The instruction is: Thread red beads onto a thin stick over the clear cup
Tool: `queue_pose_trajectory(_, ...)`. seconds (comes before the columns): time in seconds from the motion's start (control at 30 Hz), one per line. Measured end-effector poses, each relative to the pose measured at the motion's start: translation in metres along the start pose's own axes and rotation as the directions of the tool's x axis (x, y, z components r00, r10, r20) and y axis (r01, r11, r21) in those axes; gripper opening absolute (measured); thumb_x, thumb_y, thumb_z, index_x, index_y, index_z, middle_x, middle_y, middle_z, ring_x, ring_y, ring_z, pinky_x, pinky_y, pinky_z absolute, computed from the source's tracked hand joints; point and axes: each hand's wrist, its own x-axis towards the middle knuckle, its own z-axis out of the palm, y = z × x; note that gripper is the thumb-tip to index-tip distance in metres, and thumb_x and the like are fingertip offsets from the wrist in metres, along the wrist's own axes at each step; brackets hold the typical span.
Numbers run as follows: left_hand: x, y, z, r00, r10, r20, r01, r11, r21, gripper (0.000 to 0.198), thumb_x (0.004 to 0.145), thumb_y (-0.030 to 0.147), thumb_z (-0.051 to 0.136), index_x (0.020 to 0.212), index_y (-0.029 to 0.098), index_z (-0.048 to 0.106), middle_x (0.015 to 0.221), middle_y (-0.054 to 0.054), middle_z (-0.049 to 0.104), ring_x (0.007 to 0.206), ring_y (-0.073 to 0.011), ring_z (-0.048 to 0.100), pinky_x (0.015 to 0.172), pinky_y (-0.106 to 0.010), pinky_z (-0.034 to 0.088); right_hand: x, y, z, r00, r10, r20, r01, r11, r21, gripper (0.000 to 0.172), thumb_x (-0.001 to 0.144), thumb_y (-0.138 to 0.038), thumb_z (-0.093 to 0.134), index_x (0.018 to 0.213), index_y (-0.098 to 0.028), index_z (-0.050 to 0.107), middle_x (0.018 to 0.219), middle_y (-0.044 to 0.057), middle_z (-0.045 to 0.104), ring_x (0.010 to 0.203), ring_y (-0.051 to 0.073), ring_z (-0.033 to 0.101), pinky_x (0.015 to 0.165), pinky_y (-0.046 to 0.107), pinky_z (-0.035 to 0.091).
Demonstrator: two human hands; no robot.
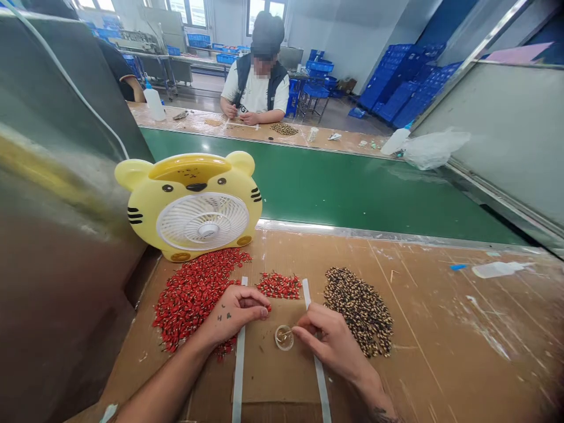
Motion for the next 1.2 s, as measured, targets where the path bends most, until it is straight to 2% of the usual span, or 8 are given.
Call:
queue_pose_trajectory(0.17,0.000,0.000,-0.001,1.000,-0.007,-0.005,0.007,1.000,0.025,0.012,0.065,0.019,0.080,0.075,0.014,0.076,0.070,-0.002,0.072,0.063,-0.0127,0.063,0.064,-0.022,0.048,-0.005,0.033,-0.031,0.953,0.169,-0.252,-0.199,0.975,-0.098,0.024,0.096,-0.031,0.053,0.079,-0.019,0.066,0.080,0.004,0.068,0.072,0.019,0.060,0.067,0.030,0.045)
queue_pose_trajectory(0.23,0.000,0.000,-0.001,1.000,-0.013,-0.005,0.013,1.000,0.014,0.013,0.064,0.020,0.081,0.074,0.014,0.076,0.069,-0.002,0.072,0.064,-0.0128,0.063,0.065,-0.023,0.049,-0.004,0.046,-0.044,0.965,0.132,-0.225,-0.179,0.963,-0.200,0.015,0.094,-0.025,0.055,0.089,-0.019,0.068,0.090,0.006,0.070,0.084,0.022,0.061,0.078,0.034,0.046)
queue_pose_trajectory(0.3,0.000,0.001,-0.001,1.000,-0.017,-0.002,0.017,1.000,0.010,0.013,0.063,0.020,0.081,0.073,0.014,0.076,0.070,-0.002,0.072,0.064,-0.0132,0.063,0.066,-0.023,0.049,-0.001,0.055,-0.051,0.986,0.092,-0.136,-0.129,0.945,-0.301,0.014,0.092,-0.019,0.056,0.093,-0.020,0.070,0.093,0.006,0.071,0.090,0.023,0.061,0.083,0.037,0.046)
queue_pose_trajectory(0.43,0.000,0.001,-0.001,1.000,-0.009,0.005,0.009,1.000,0.006,0.013,0.064,0.021,0.081,0.074,0.015,0.076,0.069,-0.001,0.072,0.064,-0.0128,0.063,0.066,-0.023,0.048,0.009,0.060,-0.050,0.994,0.103,-0.019,-0.100,0.877,-0.470,0.016,0.091,-0.015,0.056,0.092,-0.019,0.071,0.089,0.006,0.070,0.089,0.023,0.060,0.082,0.036,0.047)
queue_pose_trajectory(0.77,0.001,0.002,0.000,1.000,0.004,0.024,-0.004,1.000,0.002,0.016,0.063,0.024,0.082,0.073,0.014,0.075,0.065,-0.002,0.071,0.061,-0.0138,0.063,0.063,-0.024,0.048,0.029,0.059,-0.035,0.981,0.188,-0.051,-0.182,0.795,-0.578,0.025,0.083,-0.008,0.058,0.063,-0.019,0.068,0.069,0.007,0.068,0.074,0.023,0.060,0.071,0.032,0.042)
queue_pose_trajectory(0.9,0.001,0.003,0.000,0.999,0.011,0.030,-0.011,1.000,-0.010,0.016,0.063,0.023,0.082,0.073,0.013,0.075,0.066,-0.002,0.072,0.061,-0.0130,0.063,0.063,-0.024,0.049,0.032,0.056,-0.036,0.978,0.200,-0.056,-0.196,0.798,-0.571,0.024,0.081,-0.005,0.057,0.063,-0.018,0.067,0.070,0.008,0.068,0.074,0.024,0.062,0.070,0.033,0.043)
queue_pose_trajectory(1.03,0.001,0.002,0.000,0.999,0.022,0.026,-0.022,0.999,-0.026,0.016,0.064,0.023,0.082,0.074,0.013,0.075,0.067,-0.003,0.072,0.062,-0.0140,0.064,0.064,-0.025,0.050,0.027,0.046,-0.044,0.984,0.172,-0.051,-0.174,0.848,-0.501,0.019,0.086,-0.012,0.055,0.077,-0.019,0.069,0.081,0.005,0.071,0.078,0.021,0.065,0.072,0.031,0.047)
queue_pose_trajectory(1.2,0.001,-0.003,0.001,1.000,0.027,0.008,-0.027,0.998,-0.056,0.018,0.063,0.025,0.083,0.075,0.013,0.076,0.070,-0.004,0.073,0.063,-0.0143,0.065,0.065,-0.025,0.050,0.016,0.020,-0.034,0.986,0.084,-0.144,-0.096,0.992,-0.083,0.016,0.092,-0.026,0.058,0.084,-0.021,0.071,0.085,0.004,0.073,0.077,0.020,0.067,0.071,0.031,0.052)
